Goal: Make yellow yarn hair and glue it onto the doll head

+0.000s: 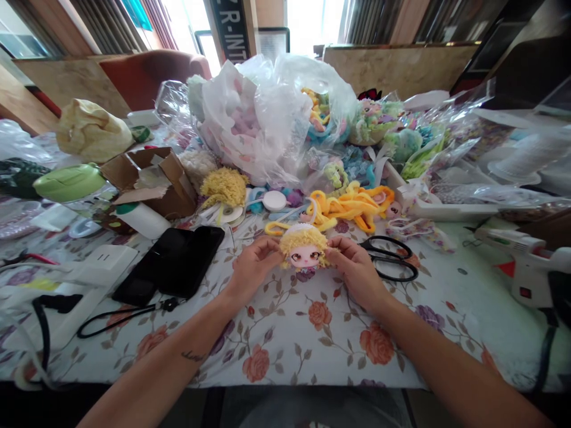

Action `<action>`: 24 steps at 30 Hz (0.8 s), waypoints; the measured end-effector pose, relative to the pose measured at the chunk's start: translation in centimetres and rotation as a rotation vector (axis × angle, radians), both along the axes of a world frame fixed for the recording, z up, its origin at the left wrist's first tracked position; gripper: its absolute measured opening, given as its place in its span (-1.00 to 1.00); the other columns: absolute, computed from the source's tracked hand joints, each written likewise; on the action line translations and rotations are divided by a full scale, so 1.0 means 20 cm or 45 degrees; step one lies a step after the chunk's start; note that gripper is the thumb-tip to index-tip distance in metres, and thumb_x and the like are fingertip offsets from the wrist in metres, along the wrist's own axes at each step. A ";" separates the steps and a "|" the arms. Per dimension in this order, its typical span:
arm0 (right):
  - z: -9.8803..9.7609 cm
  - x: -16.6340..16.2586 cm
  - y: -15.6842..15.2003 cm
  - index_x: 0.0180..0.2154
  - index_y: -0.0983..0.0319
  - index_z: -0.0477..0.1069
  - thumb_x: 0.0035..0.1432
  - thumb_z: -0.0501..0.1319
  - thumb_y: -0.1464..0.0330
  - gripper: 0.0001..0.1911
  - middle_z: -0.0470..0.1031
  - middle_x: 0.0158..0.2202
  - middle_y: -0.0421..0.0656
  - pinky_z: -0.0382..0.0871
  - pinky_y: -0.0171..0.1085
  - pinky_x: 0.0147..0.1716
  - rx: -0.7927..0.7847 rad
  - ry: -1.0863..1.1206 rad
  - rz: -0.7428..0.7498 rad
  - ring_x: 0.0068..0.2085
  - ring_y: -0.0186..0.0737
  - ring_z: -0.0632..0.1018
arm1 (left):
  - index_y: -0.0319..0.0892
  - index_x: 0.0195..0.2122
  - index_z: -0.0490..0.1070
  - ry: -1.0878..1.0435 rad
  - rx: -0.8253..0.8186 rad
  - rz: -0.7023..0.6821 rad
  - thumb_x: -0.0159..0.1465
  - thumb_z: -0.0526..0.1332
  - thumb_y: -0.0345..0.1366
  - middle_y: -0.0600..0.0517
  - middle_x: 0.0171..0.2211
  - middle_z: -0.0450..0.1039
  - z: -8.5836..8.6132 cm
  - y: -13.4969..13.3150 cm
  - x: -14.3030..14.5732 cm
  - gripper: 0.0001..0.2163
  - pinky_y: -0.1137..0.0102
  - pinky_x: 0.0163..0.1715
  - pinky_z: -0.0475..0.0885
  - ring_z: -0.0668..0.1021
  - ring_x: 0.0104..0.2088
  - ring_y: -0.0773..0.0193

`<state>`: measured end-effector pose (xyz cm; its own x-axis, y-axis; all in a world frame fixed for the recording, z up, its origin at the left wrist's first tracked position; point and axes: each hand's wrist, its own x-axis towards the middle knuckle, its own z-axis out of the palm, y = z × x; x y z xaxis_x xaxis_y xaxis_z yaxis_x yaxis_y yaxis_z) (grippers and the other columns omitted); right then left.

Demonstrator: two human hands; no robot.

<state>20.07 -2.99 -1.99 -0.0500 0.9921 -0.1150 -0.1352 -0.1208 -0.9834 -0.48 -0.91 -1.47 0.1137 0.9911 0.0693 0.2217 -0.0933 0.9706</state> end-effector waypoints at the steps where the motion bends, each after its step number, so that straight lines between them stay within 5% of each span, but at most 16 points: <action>1: 0.00 0.00 0.00 -0.37 0.18 0.34 0.04 0.26 0.24 -0.82 0.31 -0.54 -0.32 0.05 -0.38 -0.61 0.008 0.007 -0.019 -0.59 -0.42 0.23 | -0.16 -0.51 0.42 -0.007 -0.029 -0.027 0.09 0.24 -0.33 0.00 -0.19 0.45 0.01 0.00 0.00 -0.94 0.31 -0.14 0.37 0.50 -0.16 0.19; 8: -0.02 0.01 0.01 -0.44 0.20 0.38 -0.04 0.32 0.29 -0.84 0.33 -0.51 -0.29 0.14 -0.37 -0.53 0.017 0.054 -0.123 -0.52 -0.38 0.31 | -0.15 -0.55 0.44 -0.107 -0.067 -0.154 0.06 0.31 -0.34 -0.06 0.01 0.39 0.00 0.03 -0.02 -0.91 0.17 0.05 0.28 0.40 0.08 0.08; 13: -0.03 0.01 0.03 -0.50 0.20 0.42 -0.05 0.32 0.38 -0.91 0.39 -0.07 -0.20 0.26 -0.31 -0.17 0.142 0.077 -0.154 -0.09 -0.24 0.41 | -0.16 -0.51 0.38 -0.365 -0.210 -0.276 0.05 0.34 -0.32 0.00 -0.21 0.48 -0.04 0.05 -0.02 -0.87 0.32 -0.13 0.38 0.51 -0.16 0.24; 18: -0.02 0.00 0.02 -0.47 0.19 0.39 0.00 0.31 0.35 -0.89 0.40 -0.33 -0.25 0.26 -0.36 -0.33 0.054 0.228 -0.013 -0.32 -0.34 0.41 | -0.19 -0.46 0.39 -0.500 -0.331 -0.187 0.04 0.36 -0.31 0.09 -0.46 0.41 -0.04 0.04 -0.02 -0.85 0.45 -0.35 0.35 0.46 -0.42 0.38; 24: -0.01 0.01 0.01 -0.40 0.15 0.36 0.06 0.27 0.28 -0.88 0.41 -0.40 -0.27 0.29 -0.35 -0.37 0.173 0.192 -0.012 -0.38 -0.33 0.41 | -0.21 -0.42 0.36 -0.634 -0.325 -0.231 -0.07 0.43 -0.38 0.05 -0.30 0.43 -0.04 0.01 0.01 -0.74 0.43 -0.27 0.38 0.48 -0.31 0.35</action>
<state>20.20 -2.88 -2.23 -0.0471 0.9985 0.0278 -0.2827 0.0134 -0.9591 -0.29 -0.80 -2.17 0.2983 0.9511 -0.0805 -0.2644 0.1633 0.9505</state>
